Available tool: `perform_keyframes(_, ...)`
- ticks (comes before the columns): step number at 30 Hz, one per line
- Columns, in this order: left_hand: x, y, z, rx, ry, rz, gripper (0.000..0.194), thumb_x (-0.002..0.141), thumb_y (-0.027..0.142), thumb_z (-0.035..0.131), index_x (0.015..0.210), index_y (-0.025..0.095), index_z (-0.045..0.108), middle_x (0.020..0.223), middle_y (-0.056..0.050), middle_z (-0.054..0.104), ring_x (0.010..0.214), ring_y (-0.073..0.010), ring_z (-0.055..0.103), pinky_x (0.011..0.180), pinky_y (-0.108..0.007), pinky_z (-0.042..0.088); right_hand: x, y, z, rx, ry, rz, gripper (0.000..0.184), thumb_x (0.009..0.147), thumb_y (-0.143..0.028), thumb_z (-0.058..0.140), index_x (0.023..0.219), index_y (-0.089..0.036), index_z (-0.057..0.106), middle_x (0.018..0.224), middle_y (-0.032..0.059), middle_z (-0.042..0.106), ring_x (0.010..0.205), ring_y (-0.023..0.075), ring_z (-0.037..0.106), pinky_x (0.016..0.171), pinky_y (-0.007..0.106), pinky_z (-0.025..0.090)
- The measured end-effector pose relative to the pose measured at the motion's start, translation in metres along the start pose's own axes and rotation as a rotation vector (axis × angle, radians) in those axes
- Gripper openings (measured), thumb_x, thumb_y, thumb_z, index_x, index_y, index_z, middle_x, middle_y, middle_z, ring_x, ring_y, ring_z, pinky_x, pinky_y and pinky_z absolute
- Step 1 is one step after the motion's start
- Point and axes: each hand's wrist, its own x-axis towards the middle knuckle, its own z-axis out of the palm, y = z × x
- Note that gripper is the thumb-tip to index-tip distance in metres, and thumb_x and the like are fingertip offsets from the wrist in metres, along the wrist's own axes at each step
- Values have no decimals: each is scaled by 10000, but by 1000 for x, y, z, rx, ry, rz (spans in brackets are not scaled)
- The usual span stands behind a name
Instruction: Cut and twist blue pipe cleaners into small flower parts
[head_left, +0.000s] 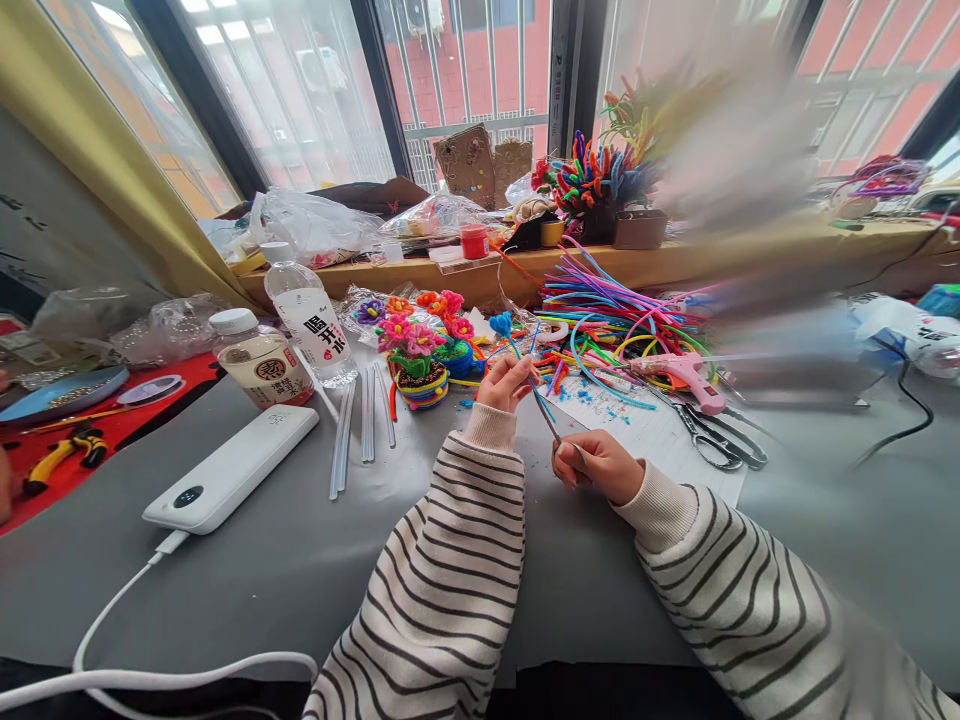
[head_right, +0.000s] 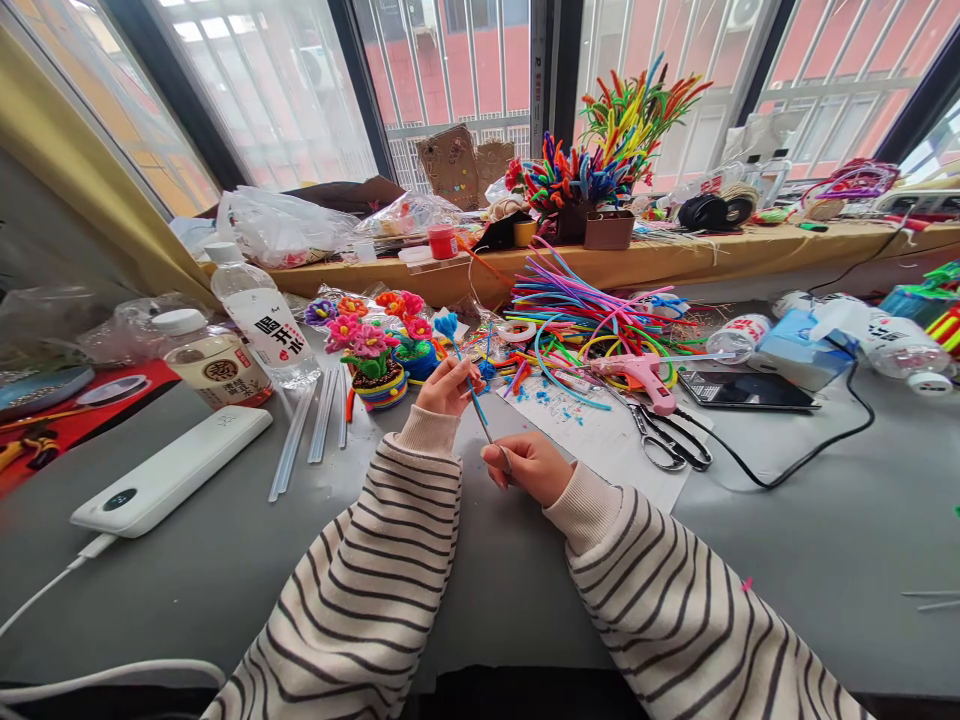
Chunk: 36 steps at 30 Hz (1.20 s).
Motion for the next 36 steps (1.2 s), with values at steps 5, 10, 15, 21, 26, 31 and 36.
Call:
perform_keyframes(5,-1,1,0,-13,-11,3,244,543,283,600,472,150,409,518,46,486,528,-45,466,571,-189,364,0,-4,0,-6,-66,29,596,593,-699,267,545,-130,436,496,-17,402,374,35,266,381,205,176)
perform_keyframes(10,-1,0,1,68,-35,-32,243,534,288,604,463,150,418,534,35,505,537,-50,466,569,-193,358,-1,-11,2,-63,-147,33,625,585,-718,221,578,-135,447,496,-31,361,393,41,261,400,210,189)
perform_keyframes(15,0,-2,2,126,-9,-59,274,513,297,614,443,147,396,527,36,508,531,-51,461,586,-203,357,0,-6,2,-82,-148,20,584,621,-681,250,542,-138,452,477,-31,368,391,42,267,405,215,206)
perform_keyframes(21,0,-2,2,113,3,-46,279,511,297,610,442,151,383,510,39,503,544,-59,463,577,-205,349,-1,-2,2,-8,-115,42,524,668,-612,306,504,-132,438,439,-38,370,356,31,260,374,202,193)
perform_keyframes(26,1,-1,1,107,42,-44,281,509,311,608,448,152,383,511,41,498,530,-59,464,561,-205,342,-1,-2,2,-1,-64,59,501,673,-589,337,471,-138,422,421,-39,361,354,32,246,365,202,187)
perform_keyframes(31,3,-2,-1,83,67,-29,265,519,306,601,458,153,392,509,41,499,531,-60,469,544,-199,335,-1,-2,2,7,-55,62,498,681,-577,340,450,-142,409,406,-43,341,352,33,244,361,202,179)
perform_keyframes(36,3,-1,-2,39,83,-26,256,526,297,602,466,155,398,520,47,500,522,-52,461,543,-195,343,0,-3,2,14,-41,63,508,669,-595,332,450,-143,406,416,-37,356,348,32,248,361,205,175)
